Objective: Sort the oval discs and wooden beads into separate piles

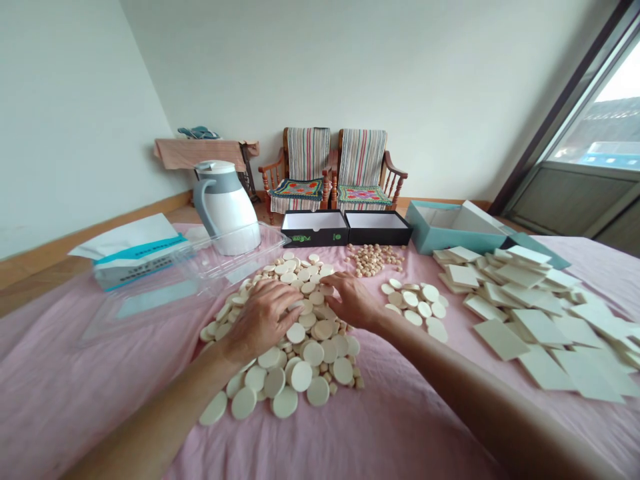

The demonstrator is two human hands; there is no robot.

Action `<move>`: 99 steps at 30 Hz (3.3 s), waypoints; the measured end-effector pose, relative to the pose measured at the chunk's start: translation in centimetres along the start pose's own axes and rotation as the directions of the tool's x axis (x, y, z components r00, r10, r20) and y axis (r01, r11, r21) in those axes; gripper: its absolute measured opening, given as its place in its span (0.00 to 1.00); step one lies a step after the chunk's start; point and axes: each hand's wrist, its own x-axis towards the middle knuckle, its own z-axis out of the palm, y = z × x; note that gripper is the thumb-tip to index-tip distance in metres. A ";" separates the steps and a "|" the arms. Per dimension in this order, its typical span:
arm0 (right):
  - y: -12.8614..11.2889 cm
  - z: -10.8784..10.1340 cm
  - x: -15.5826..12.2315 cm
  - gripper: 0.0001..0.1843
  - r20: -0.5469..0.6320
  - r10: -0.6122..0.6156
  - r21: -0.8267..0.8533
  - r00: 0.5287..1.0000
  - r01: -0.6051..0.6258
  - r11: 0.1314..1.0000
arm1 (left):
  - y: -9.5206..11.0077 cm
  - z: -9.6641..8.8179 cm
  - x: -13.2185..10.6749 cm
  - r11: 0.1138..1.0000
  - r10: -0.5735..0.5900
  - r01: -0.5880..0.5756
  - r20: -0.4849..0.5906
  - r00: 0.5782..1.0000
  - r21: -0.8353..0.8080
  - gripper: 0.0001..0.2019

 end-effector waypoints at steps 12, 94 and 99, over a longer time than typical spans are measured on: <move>5.1 -6.7 -7.2 0.11 -0.182 0.222 -0.289 0.958 -0.268 0.919 | 0.2 -0.1 0.2 1.000 0.004 -0.004 -0.001 1.000 -0.003 0.07; 7.9 -9.0 -3.0 0.11 0.076 0.289 -0.047 0.954 -0.286 0.957 | 0.3 0.1 0.2 1.000 -0.004 0.004 -0.019 1.000 -0.009 0.08; 5.2 -2.9 2.0 0.18 0.031 0.076 -0.033 0.997 -0.075 0.997 | 0.4 -0.2 0.2 1.000 -0.008 0.008 -0.005 1.000 -0.011 0.08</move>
